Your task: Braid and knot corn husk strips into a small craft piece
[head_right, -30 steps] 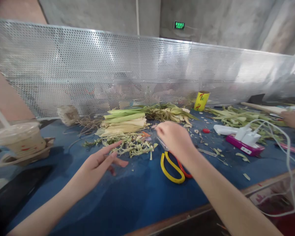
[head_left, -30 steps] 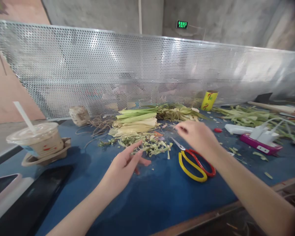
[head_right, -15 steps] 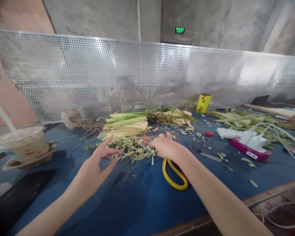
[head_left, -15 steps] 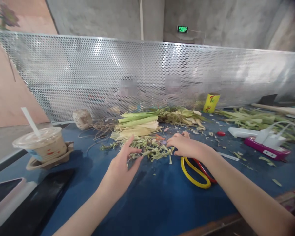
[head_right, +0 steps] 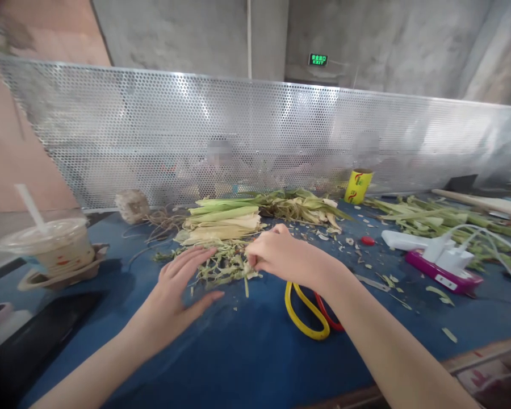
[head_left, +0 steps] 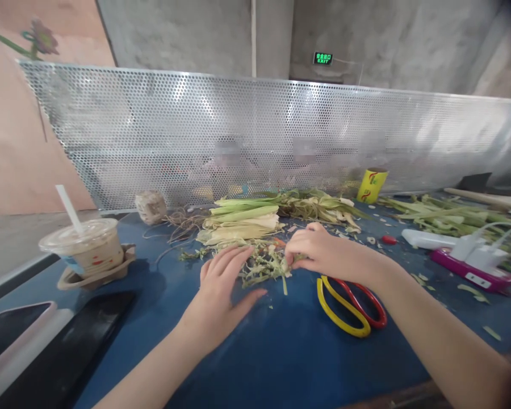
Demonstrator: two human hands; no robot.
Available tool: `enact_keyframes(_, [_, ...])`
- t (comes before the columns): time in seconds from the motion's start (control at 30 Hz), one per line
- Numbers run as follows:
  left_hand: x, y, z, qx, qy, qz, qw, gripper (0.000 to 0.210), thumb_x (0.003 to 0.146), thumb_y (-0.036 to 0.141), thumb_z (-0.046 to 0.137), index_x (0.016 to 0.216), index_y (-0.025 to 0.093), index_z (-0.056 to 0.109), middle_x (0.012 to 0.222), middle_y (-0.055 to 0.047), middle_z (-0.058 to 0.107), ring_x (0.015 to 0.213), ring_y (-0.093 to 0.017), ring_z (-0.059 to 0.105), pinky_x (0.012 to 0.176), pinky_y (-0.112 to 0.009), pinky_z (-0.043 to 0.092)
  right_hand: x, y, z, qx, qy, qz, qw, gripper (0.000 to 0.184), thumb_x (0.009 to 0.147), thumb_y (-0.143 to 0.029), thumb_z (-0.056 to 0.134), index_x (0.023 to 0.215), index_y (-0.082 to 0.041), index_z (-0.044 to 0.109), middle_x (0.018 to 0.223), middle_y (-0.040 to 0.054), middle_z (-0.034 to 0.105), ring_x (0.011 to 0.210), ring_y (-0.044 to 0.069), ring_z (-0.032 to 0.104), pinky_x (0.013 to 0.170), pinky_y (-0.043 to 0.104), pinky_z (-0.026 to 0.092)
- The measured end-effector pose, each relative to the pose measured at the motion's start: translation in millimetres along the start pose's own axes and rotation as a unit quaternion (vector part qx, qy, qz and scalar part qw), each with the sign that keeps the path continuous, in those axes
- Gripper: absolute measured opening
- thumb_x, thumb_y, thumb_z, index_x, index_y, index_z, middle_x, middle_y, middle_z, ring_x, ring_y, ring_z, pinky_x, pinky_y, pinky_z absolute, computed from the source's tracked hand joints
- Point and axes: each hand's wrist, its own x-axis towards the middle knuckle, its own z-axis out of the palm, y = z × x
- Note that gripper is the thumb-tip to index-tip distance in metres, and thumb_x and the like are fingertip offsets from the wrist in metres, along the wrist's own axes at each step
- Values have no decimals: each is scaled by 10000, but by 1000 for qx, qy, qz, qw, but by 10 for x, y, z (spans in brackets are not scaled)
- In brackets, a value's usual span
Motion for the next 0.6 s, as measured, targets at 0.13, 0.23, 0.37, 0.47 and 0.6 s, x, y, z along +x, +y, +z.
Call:
enact_keyframes(0.13, [5, 2, -41, -4, -55, -4, 998, 277, 826, 331, 495, 1088, 251, 531, 1148, -66, 614, 1186, -276, 433, 944, -507, 287, 68, -133, -2, 64, 33, -87, 994, 126, 861, -227, 486, 774, -208, 575, 853, -12, 627, 880, 146, 528, 891, 334, 278])
enact_keyframes(0.23, [17, 1, -69, -49, -94, -43, 993, 179, 860, 275, 431, 887, 237, 603, 967, -27, 685, 1006, -228, 565, 917, -476, 296, 117, -123, 101, 113, 83, -73, 987, 135, 847, -282, 509, 951, -227, 574, 954, 16, 620, 941, 163, 524, 883, 330, 337])
enact_keyframes(0.37, [26, -6, -58, -103, -109, -81, 985, 171, 850, 286, 442, 883, 237, 603, 796, 1, 715, 893, -205, 602, 885, -426, 332, 127, 13, 263, 193, 110, -32, 975, 343, 827, -308, 525, 1166, -260, 502, 1124, 36, 588, 1041, 183, 518, 856, 324, 413])
enact_keyframes(0.47, [23, 3, -34, -86, -105, -76, 988, 149, 823, 296, 484, 838, 251, 625, 937, -10, 695, 925, -219, 595, 888, -442, 325, 121, 90, 360, 207, 119, -61, 969, 162, 827, -271, 532, 958, -232, 618, 977, 32, 647, 927, 166, 577, 865, 326, 425])
enact_keyframes(0.6, [32, 42, -38, -89, -88, -73, 990, 185, 742, 370, 577, 879, 255, 627, 962, -27, 670, 954, -250, 575, 908, -470, 303, 130, 59, 431, 211, 156, -104, 959, 100, 832, -225, 532, 815, -202, 628, 837, 28, 659, 820, 138, 592, 808, 287, 455])
